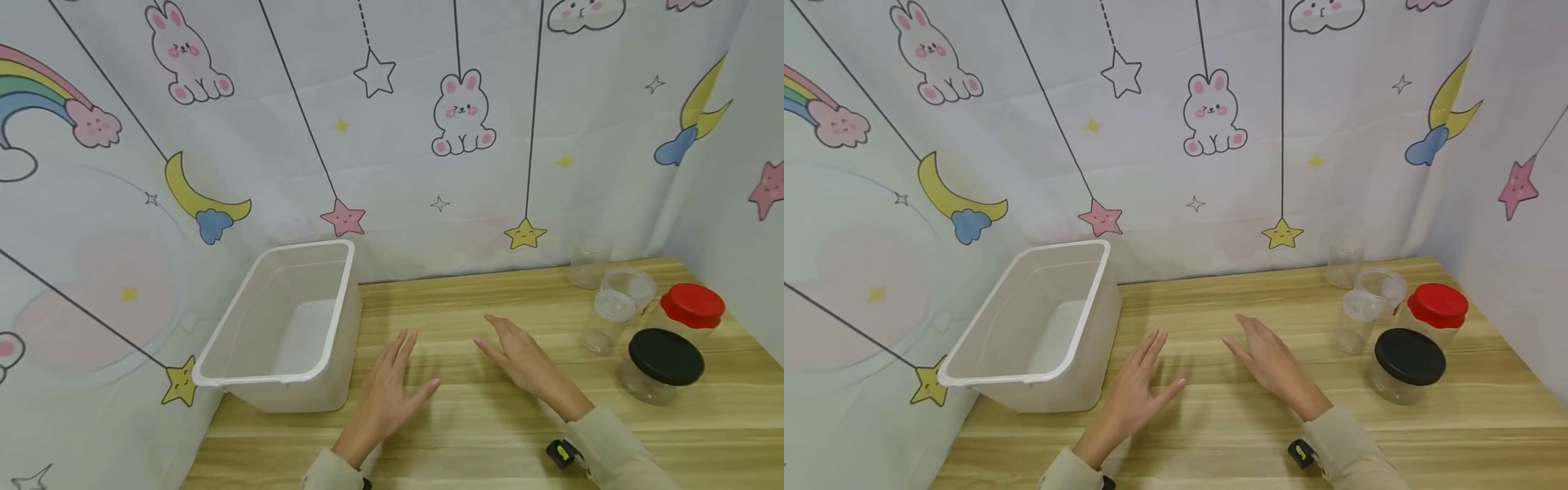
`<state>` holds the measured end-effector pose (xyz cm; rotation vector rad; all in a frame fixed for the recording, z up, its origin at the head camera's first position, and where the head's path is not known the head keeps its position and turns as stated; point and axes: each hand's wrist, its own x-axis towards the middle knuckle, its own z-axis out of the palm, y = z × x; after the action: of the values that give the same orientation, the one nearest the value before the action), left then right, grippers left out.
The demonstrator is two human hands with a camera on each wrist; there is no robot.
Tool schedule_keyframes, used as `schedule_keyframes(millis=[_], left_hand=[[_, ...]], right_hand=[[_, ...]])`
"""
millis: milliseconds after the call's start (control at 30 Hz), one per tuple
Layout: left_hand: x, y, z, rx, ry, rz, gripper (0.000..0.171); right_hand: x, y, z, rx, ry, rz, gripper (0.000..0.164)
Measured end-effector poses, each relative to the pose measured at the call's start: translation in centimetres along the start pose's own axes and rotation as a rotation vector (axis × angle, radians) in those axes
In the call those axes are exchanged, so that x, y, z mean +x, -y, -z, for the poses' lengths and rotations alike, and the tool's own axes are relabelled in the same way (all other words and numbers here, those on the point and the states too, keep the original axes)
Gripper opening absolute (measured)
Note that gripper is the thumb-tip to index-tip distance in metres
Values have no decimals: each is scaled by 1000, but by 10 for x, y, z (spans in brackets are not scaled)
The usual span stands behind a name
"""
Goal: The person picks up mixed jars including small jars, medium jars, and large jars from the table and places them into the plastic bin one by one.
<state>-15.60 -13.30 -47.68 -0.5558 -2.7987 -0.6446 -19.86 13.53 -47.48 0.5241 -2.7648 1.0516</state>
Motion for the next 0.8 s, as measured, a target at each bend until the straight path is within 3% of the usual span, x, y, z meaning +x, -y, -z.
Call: schedule_keyframes(millis=[400,800], left_hand=[[-14,3,8,-21,-123,-73,83],[-30,4,19,-70,-215,-64,68]], right_hand=[[0,8,-6,94,-61,36,52],[1,18,-12,190,-77,35,40]])
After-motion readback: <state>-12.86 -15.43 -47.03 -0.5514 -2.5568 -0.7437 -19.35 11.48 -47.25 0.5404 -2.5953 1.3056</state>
